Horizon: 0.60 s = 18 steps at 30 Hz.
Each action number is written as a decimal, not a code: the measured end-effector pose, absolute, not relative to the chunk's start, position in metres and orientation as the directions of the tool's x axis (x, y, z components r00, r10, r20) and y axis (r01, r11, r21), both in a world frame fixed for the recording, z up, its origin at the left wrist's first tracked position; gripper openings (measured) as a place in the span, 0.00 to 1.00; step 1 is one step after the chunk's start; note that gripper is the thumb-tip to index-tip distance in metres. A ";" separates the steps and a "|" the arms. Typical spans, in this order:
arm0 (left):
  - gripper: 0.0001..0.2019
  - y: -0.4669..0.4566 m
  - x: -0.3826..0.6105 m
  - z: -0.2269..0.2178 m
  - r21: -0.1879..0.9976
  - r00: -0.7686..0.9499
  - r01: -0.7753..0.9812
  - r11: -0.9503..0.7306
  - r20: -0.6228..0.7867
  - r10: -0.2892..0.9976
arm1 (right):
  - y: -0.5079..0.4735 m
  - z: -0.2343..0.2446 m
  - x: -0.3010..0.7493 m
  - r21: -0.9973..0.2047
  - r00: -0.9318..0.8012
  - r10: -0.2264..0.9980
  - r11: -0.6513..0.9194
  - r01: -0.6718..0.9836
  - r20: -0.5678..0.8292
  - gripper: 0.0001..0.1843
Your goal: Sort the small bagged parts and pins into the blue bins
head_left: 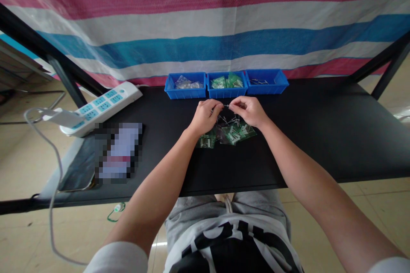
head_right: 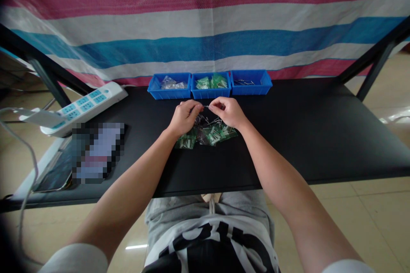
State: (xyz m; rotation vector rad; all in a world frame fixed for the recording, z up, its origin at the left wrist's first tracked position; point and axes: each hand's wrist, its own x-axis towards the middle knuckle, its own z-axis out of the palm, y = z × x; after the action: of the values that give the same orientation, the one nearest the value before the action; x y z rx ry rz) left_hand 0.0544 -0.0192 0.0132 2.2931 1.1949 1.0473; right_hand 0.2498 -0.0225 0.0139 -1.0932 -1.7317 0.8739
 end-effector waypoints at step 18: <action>0.12 -0.019 0.054 0.009 0.523 0.413 0.662 -0.536 0.342 0.844 | 0.025 -0.017 0.304 -0.887 0.389 0.826 0.258 0.382 0.408 0.06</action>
State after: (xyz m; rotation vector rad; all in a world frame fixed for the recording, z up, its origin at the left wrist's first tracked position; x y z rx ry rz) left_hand 0.0543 -0.0193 0.0089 2.3663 1.3058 0.8390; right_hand 0.3037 0.0254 -0.0166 -1.3455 -1.2076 0.4300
